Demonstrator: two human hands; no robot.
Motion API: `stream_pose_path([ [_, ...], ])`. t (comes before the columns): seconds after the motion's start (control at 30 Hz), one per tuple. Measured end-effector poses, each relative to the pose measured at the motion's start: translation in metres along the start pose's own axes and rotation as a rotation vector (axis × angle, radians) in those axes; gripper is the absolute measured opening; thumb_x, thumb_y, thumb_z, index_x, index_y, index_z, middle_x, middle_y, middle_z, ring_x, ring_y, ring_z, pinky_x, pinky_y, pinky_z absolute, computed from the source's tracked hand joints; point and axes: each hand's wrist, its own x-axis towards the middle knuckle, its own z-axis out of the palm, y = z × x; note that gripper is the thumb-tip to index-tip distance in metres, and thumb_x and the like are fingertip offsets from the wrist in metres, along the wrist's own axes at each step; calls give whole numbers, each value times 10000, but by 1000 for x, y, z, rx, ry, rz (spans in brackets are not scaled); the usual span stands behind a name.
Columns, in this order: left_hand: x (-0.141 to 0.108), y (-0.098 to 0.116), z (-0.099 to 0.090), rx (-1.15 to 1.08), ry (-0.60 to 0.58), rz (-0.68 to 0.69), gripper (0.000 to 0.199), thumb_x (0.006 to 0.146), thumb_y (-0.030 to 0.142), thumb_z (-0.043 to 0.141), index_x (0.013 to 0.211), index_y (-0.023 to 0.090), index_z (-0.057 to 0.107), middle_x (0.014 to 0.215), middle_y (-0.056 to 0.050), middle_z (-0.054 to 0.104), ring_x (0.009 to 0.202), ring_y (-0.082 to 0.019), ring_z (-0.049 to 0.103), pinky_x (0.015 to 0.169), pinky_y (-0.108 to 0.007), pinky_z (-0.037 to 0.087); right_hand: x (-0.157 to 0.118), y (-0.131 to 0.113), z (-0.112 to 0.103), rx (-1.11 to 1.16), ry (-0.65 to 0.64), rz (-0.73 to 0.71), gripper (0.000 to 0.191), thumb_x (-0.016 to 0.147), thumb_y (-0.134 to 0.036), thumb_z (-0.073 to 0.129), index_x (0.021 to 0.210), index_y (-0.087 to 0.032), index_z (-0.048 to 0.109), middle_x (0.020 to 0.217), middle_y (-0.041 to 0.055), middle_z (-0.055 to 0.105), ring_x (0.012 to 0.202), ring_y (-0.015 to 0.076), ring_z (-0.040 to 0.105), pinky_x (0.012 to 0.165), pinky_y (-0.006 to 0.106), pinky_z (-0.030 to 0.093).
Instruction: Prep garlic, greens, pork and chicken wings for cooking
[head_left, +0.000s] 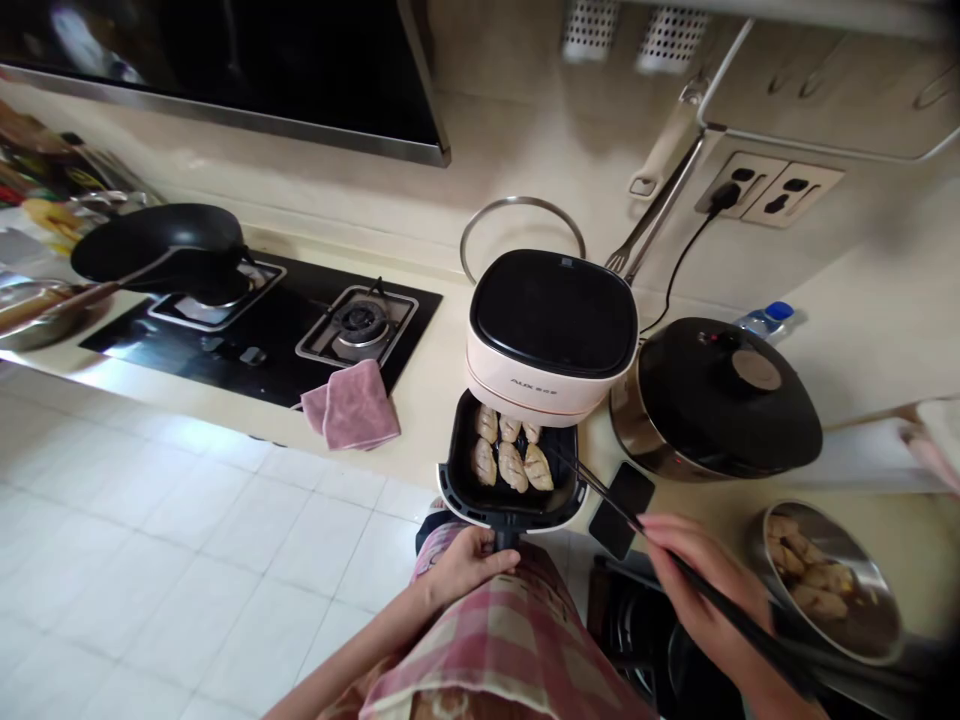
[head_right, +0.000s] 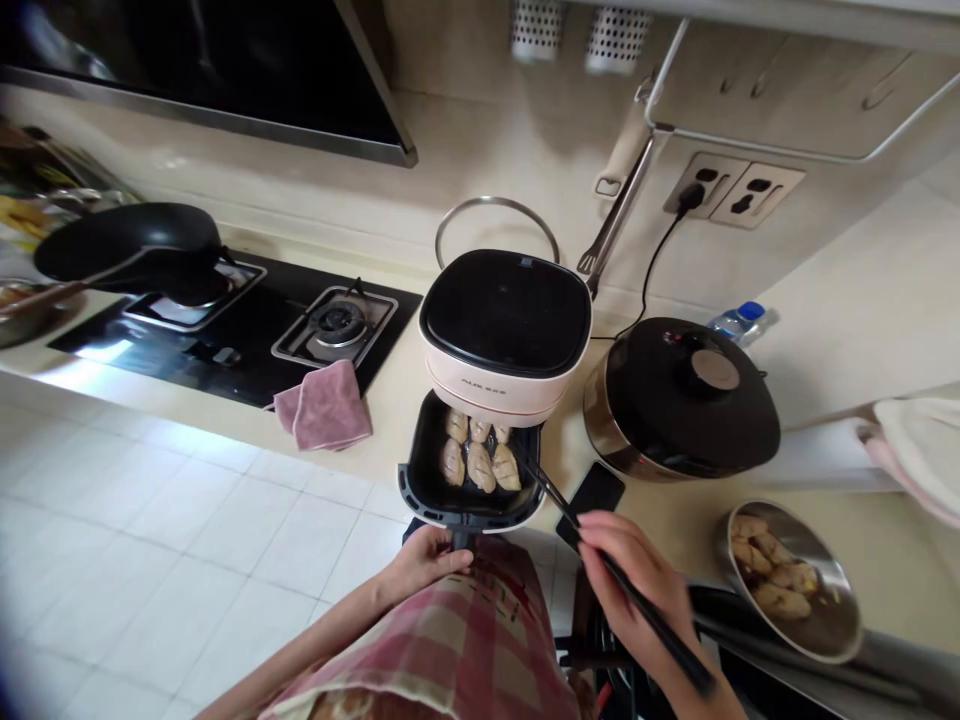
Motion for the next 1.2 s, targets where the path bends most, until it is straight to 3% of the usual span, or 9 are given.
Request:
stream_pose_path([
  [0.13, -5, 1, -3, 46, 32, 13, 477, 731, 630, 637, 655, 161, 587, 620, 4, 550, 592, -131, 453, 582, -261, 362, 55, 1, 54, -6, -118, -191, 156, 924, -160, 491, 1000, -218, 614, 992, 69, 678, 921, 164, 667, 846, 272, 547],
  [0.27, -10, 2, -5, 99, 72, 29, 475, 727, 628, 639, 673, 158, 599, 624, 16, 523, 609, -128, 433, 581, -254, 349, 75, 12, 75, -21, -201, -199, 169, 950, -188, 451, 1003, -212, 610, 1026, 80, 663, 956, 166, 648, 880, 279, 523],
  [0.4, -11, -1, -5, 29, 77, 36, 463, 724, 619, 652, 722, 158, 605, 664, 9, 550, 645, -135, 469, 598, -247, 373, 75, 17, 75, -18, -227, -131, 155, 958, -209, 435, 1000, -210, 584, 1016, 77, 655, 931, 165, 646, 858, 270, 514],
  [0.63, -15, 7, -2, -44, 78, -25, 533, 658, 666, 680, 724, 147, 580, 671, 3, 571, 656, -135, 502, 624, -250, 398, 67, 14, 70, -10, -107, -112, 128, 942, -207, 450, 931, -221, 576, 919, 52, 661, 845, 165, 655, 785, 272, 530],
  [0.87, -13, 1, -1, -90, 78, -22, 517, 667, 633, 697, 771, 137, 600, 681, 2, 572, 662, -141, 518, 659, -265, 426, 59, 16, 59, 57, -83, -84, 113, 933, -182, 475, 940, -225, 579, 938, 51, 659, 910, 170, 647, 836, 292, 527],
  [1.07, -10, -6, -3, -99, 61, 6, 467, 704, 584, 698, 788, 133, 611, 675, 6, 554, 651, -129, 490, 640, -253, 402, 51, -4, 35, 57, -374, -105, 137, 943, -183, 469, 925, -225, 598, 935, 26, 660, 841, 126, 649, 754, 215, 524],
  [1.2, -11, -3, -2, -91, 55, 36, 466, 710, 588, 690, 739, 128, 617, 642, 5, 547, 628, -124, 466, 601, -247, 374, 47, -13, 38, -11, -402, -181, 207, 959, -200, 431, 910, -225, 631, 881, 27, 666, 803, 137, 653, 730, 225, 525],
])
